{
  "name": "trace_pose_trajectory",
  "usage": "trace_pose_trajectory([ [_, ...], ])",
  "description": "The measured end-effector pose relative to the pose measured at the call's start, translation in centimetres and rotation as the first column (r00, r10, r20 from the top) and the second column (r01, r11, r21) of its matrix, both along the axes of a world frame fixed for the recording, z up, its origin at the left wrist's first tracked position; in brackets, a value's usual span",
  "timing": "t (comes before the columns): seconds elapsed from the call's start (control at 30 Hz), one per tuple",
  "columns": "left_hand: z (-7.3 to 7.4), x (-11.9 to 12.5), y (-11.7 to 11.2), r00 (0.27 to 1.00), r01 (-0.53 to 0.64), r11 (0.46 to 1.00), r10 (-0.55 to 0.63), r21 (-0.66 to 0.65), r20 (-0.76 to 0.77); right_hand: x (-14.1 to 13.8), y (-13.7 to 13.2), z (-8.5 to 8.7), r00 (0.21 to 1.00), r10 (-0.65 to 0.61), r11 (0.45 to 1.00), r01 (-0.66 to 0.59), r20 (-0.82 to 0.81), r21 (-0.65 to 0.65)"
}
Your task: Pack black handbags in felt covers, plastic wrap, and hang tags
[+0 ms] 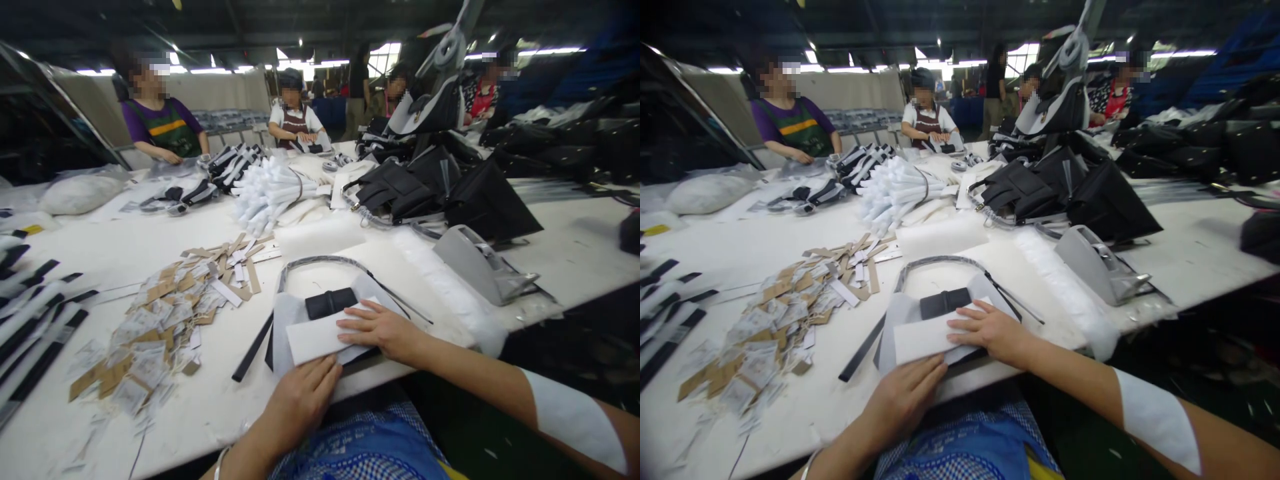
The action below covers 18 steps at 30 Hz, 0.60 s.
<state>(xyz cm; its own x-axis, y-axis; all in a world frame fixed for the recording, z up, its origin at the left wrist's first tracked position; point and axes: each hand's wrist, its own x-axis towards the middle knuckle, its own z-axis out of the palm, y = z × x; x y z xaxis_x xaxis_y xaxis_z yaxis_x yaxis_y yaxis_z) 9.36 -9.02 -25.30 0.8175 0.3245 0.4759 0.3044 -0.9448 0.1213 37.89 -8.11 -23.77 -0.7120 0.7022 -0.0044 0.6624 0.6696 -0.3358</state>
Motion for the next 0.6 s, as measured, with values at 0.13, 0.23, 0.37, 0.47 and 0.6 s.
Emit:
trace_pose_trajectory([
  [0.13, 2.8, 2.1, 0.0, 0.987, -0.054, 0.998, 0.057, -0.025, 0.153, -0.1, 0.0, -0.6, 0.999, -0.031, 0.999, 0.03, -0.045, -0.014],
  [0.23, 2.5, 4.2, 0.7, 0.985, -0.165, 0.986, 0.166, -0.027, 0.043, -0.4, -0.1, -0.8, 0.994, -0.054, 0.998, 0.052, -0.09, -0.028],
  [0.37, -1.6, 5.2, 1.4, 0.963, -0.255, 0.96, 0.263, 0.116, -0.058, -0.5, 0.0, 0.6, 0.983, -0.103, 0.985, 0.08, -0.151, -0.151],
  [0.47, -4.3, 4.8, 1.8, 0.955, -0.261, 0.934, 0.286, 0.242, -0.073, 0.5, 0.9, 3.1, 0.961, -0.083, 0.956, 0.002, -0.265, -0.294],
  [0.6, -6.2, 4.8, 2.5, 0.968, -0.221, 0.9, 0.248, 0.376, -0.026, 3.0, 5.2, 5.7, 0.896, -0.206, 0.906, 0.023, -0.394, -0.422],
])
